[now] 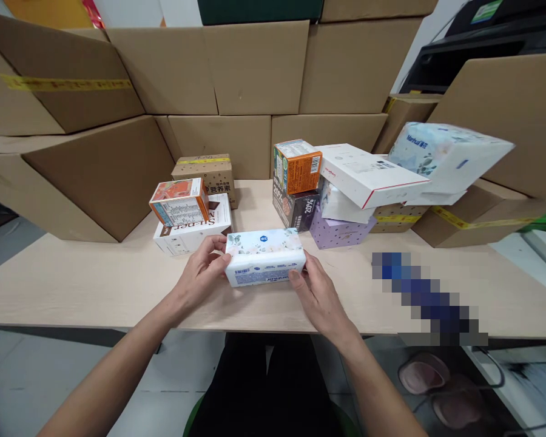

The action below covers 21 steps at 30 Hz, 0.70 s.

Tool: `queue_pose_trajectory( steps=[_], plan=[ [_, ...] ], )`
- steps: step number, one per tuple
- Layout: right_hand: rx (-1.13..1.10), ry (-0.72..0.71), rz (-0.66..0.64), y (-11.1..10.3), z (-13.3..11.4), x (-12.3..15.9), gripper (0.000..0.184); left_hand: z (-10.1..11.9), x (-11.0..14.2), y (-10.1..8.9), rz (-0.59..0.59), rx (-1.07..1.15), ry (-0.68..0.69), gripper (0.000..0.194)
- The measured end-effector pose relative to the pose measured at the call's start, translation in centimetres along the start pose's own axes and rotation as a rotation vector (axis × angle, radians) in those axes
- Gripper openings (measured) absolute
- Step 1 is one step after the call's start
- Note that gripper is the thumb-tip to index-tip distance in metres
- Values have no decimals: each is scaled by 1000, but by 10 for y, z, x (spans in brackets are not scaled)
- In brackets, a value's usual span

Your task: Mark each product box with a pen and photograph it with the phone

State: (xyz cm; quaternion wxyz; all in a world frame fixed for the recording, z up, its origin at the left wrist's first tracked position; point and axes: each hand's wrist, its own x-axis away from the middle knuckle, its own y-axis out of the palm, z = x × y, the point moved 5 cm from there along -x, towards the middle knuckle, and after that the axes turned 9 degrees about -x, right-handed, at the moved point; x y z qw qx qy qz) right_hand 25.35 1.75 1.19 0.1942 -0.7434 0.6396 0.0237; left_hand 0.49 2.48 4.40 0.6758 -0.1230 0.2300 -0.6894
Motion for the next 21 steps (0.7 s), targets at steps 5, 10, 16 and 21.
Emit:
queue_pose_trajectory(
  steps=[5,10,16,21],
  plan=[
    [-9,-9,-9,1,-1,0,52,-1,-1,0,-5,-6,8,39],
    [60,-38,87,-4,0,-1,49,-1,0,-1,0,-28,1,41],
    [517,-67,372,-37,-1,-5,52,-3,0,-1,-66,-42,52,58],
    [848,131,19,-39,8,-15,37,-11,-1,5,-176,-90,57,106]
  ],
)
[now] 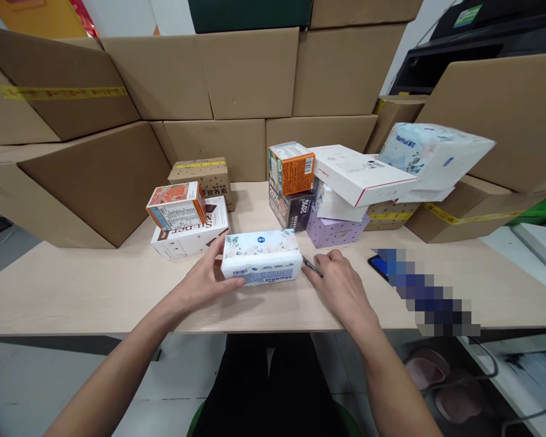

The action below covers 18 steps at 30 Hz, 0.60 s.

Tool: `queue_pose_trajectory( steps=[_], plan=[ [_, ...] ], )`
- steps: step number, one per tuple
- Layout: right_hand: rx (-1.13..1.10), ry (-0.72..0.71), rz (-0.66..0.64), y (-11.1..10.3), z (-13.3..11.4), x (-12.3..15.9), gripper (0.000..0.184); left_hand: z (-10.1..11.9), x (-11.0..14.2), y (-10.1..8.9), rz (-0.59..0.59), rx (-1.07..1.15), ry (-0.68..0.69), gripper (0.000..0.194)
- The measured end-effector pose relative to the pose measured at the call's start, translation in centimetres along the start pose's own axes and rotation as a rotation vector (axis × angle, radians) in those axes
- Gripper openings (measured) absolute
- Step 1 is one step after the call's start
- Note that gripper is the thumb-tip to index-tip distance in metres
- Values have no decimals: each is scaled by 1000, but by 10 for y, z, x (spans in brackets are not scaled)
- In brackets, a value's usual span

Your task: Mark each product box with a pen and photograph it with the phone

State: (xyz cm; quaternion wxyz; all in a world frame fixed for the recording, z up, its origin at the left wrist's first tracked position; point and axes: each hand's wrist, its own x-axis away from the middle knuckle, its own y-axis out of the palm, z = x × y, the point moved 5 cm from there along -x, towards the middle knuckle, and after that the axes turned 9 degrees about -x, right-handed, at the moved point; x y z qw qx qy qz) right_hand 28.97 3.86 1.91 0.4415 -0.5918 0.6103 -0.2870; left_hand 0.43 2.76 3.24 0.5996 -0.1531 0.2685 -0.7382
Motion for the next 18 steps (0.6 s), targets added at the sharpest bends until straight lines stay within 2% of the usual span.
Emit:
queue_pose_trajectory(
  steps=[3,8,14,18],
  plan=[
    [27,-24,-22,3,-2,-3,31,-3,-2,4,-27,66,42,113],
    [-11,-16,49,8,1,-3,28,-3,-4,7,-29,169,50,98],
    [-288,-21,363,-4,14,3,33,0,-4,6,20,109,37,101],
    [-558,43,517,-8,20,8,34,1,-2,5,87,-21,137,94]
  ],
)
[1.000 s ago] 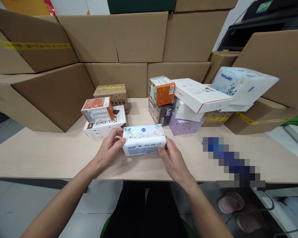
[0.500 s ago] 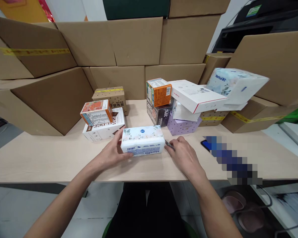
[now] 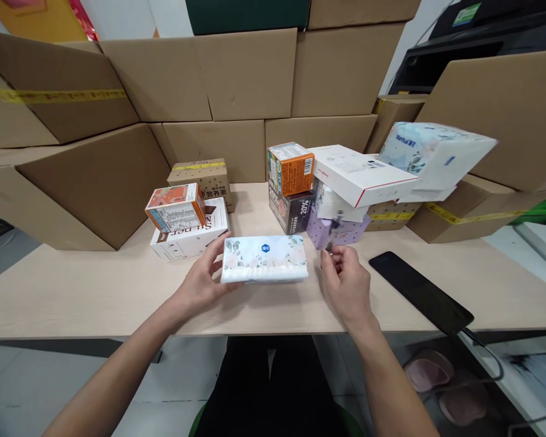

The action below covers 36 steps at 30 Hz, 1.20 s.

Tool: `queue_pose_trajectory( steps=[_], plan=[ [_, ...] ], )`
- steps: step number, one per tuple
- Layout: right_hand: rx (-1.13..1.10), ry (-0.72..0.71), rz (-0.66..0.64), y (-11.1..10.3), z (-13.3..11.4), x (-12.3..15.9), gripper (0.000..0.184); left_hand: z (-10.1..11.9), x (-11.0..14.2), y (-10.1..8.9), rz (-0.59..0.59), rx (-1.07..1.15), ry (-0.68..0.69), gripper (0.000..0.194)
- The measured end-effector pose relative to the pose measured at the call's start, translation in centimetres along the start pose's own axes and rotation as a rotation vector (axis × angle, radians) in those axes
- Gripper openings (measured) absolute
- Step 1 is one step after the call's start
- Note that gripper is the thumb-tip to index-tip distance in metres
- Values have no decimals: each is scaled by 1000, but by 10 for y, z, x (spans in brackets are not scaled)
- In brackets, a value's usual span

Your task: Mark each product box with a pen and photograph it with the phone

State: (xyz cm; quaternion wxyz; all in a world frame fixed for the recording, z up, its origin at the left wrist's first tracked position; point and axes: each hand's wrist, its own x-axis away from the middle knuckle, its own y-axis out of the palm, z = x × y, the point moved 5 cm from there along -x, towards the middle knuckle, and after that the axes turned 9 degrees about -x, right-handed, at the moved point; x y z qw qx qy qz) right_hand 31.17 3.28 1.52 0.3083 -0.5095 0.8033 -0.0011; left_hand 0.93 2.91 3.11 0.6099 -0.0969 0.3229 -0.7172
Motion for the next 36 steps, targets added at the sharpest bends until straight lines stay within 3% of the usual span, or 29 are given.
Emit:
queue_pose_trajectory(
  steps=[6,10,15,17,19,23,27,32,36],
  plan=[
    [-265,35,136,-4,-1,6,25,4,0,-3,144,-263,330,76],
    [-381,-29,167,-5,-5,7,19,15,3,-1,80,-351,552,78],
    [-433,-71,163,-5,-9,6,18,24,8,-1,-138,-383,564,76],
    [-482,-46,150,-6,-14,4,18,28,10,-3,-136,-373,597,69],
    [-568,-16,135,-9,-25,1,17,33,12,-7,-51,-339,657,61],
    [-731,5,24,-9,-64,-9,16,45,16,-8,148,-346,771,48],
    [-790,66,-175,12,-93,-15,17,64,22,14,178,-506,931,45],
    [-662,169,-429,49,-84,-8,25,73,23,37,219,-581,951,42],
    [-539,98,-471,52,-80,-2,26,71,24,40,218,-568,898,38]
  ],
)
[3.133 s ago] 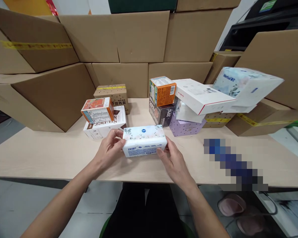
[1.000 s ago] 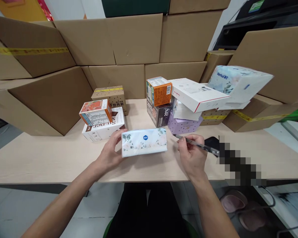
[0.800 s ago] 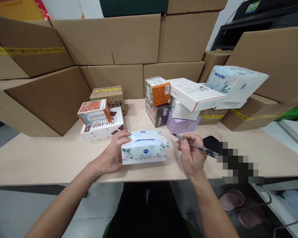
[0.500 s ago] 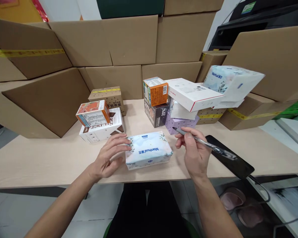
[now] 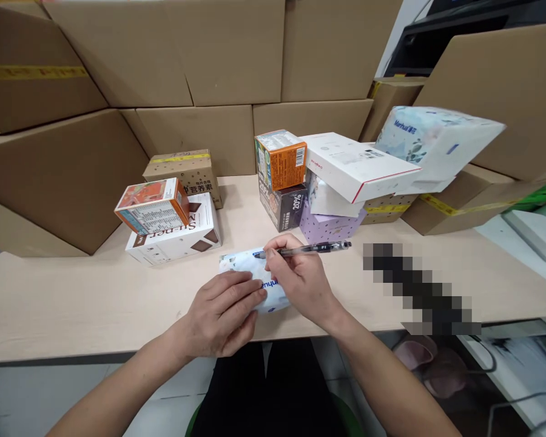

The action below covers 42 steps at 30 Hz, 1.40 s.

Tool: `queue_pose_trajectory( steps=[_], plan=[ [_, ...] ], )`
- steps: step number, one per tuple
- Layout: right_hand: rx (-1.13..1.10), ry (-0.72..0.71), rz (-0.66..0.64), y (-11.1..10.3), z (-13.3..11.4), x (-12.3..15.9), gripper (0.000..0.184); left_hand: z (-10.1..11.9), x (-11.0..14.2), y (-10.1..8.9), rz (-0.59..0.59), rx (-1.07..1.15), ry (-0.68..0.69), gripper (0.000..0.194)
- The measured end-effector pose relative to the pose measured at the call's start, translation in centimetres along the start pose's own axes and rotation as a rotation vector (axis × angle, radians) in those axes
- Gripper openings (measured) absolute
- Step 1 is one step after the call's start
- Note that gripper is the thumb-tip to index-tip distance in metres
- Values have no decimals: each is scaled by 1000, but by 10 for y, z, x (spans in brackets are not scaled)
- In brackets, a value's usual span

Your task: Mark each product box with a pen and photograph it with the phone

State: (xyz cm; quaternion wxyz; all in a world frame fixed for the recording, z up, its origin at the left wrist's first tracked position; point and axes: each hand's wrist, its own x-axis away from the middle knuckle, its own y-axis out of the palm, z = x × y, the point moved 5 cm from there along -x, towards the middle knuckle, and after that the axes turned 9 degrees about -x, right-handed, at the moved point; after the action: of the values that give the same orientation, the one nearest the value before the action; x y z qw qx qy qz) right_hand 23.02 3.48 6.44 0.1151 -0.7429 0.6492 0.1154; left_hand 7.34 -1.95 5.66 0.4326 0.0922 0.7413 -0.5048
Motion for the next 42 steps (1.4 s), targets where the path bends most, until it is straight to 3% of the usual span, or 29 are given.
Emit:
queue_pose_trajectory(
  steps=[5,10,16,22,34,37,42],
  plan=[
    [40,-26,14,-2,-4,2,24,-2,3,0,-11,20,-37,38],
    [198,-178,86,-4,-10,8,27,-4,6,-1,2,23,3,38],
    [290,-286,18,0,-13,10,24,-4,4,-7,94,-7,12,31],
    [365,-378,-21,5,-17,8,22,-4,3,-7,90,13,19,30],
    [366,-398,-52,8,-19,7,24,-4,3,-6,86,9,14,31],
    [263,-337,33,3,-14,7,24,-4,2,-6,91,2,22,31],
    [-71,-278,292,-22,-16,17,20,-6,3,-5,94,-5,9,36]
  ],
)
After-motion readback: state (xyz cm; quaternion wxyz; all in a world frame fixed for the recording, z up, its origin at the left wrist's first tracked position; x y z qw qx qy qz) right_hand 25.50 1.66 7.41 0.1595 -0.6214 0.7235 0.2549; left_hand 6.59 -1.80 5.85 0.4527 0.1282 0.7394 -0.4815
